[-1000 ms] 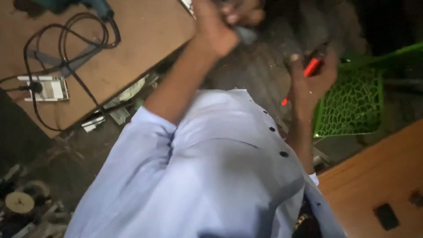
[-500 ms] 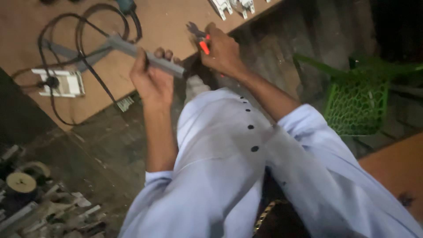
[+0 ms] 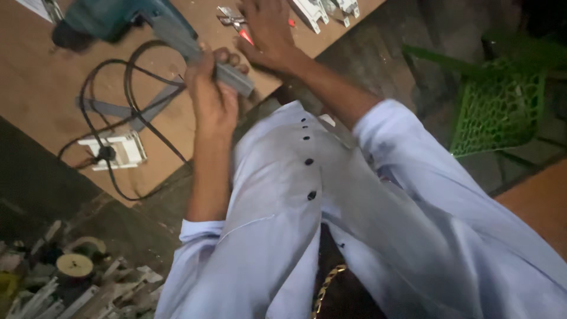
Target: The person uses pliers to trim and deburr the ends of several aluminum profiles. They repeatedly pick up a profile, clip the edge, and place it back on the table among other profiles.
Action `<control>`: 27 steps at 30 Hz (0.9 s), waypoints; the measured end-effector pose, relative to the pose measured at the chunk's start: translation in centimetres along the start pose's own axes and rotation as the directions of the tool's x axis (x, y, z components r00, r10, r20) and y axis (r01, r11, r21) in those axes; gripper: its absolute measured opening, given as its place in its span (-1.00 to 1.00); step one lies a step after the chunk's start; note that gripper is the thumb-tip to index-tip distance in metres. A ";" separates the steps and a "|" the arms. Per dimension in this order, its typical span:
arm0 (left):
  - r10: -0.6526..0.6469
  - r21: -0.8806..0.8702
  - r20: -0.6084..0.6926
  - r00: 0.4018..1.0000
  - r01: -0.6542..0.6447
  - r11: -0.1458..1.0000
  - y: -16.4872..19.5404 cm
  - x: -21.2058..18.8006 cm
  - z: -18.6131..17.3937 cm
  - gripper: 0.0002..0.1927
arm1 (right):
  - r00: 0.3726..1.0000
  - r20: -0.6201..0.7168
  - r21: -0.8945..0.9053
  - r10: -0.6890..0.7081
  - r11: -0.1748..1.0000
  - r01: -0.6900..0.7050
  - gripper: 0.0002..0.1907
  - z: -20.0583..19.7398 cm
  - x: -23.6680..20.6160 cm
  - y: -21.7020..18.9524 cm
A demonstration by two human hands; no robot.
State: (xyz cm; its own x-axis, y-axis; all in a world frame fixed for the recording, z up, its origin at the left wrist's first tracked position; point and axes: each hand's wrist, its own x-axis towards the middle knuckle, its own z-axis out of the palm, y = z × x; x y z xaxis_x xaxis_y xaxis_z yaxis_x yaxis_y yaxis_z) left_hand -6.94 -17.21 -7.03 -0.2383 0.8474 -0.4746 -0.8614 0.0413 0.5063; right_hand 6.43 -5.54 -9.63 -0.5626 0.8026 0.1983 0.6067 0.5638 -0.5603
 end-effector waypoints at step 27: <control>0.191 0.833 0.547 0.815 -0.552 -0.030 -10.0 8.0 7.2 -0.22 | 0.586 0.219 0.824 0.780 0.174 -0.540 -0.72 -6.1 -16.5 5.0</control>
State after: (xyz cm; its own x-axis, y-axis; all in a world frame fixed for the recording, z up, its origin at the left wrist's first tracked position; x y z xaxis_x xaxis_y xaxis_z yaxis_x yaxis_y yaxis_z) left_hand 3.03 -6.97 -10.73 -0.1129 0.9882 0.1035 0.5315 -0.0279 0.8466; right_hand 22.14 -14.78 -10.80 0.0210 0.8675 -0.4971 -0.0531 -0.4955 -0.8670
